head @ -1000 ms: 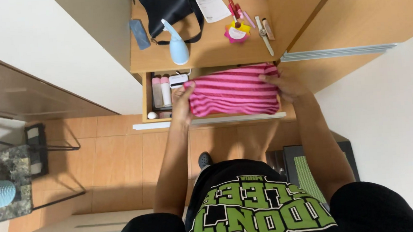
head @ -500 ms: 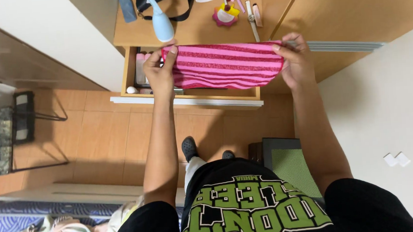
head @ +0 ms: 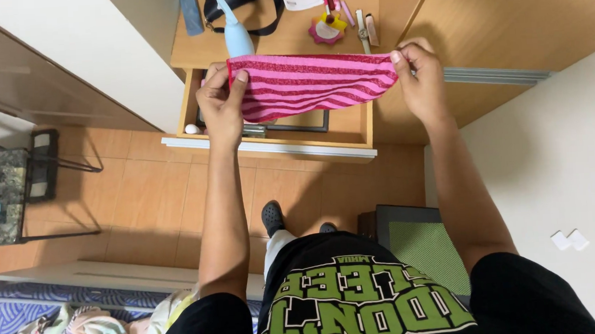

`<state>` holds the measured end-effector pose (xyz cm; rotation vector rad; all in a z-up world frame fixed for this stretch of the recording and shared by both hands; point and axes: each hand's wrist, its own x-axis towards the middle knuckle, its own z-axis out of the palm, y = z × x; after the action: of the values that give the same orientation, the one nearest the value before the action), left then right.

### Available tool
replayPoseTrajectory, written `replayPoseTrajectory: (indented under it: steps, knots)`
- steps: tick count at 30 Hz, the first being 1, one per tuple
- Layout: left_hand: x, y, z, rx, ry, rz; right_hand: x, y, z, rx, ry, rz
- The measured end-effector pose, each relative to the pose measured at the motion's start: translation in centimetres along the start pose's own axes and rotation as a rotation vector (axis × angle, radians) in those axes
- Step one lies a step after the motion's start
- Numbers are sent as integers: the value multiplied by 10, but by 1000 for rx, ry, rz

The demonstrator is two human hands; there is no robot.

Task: The recorder is organizing and cleaning various cosmetic items from a pink pouch and placing them into a dresser drawer.

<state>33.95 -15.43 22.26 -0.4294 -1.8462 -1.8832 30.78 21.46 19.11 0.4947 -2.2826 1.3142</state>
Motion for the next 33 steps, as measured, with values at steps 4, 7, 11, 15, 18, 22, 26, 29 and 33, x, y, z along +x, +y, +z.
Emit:
replayPoseTrajectory:
  steps: [4, 7, 11, 15, 18, 22, 26, 29, 33]
  knots:
    - [8, -5, 5, -2, 80, 4, 7, 25, 10, 344, 51, 226]
    - [11, -5, 15, 366, 142, 85, 12, -2, 22, 458, 95, 210]
    - [9, -10, 35, 499, 146, 120, 16, -43, 56, 376, 133, 228]
    - [12, 5, 39, 443, 39, 235, 24, -82, 103, 405, 125, 149]
    - [22, 12, 31, 275, -100, 222, 39, -120, 125, 497, 22, 209]
    - [38, -28, 8, 150, -103, 141, 60, -147, 141, 707, -224, 295]
    - [52, -55, -10, -118, -37, -101, 42, -102, 177, 556, 85, 91]
    - [52, -59, -8, 273, -59, 185, 19, -75, 212, 503, 340, 215]
    - [40, -48, 18, 458, -545, -249, -23, -27, 250, 1296, 156, 496]
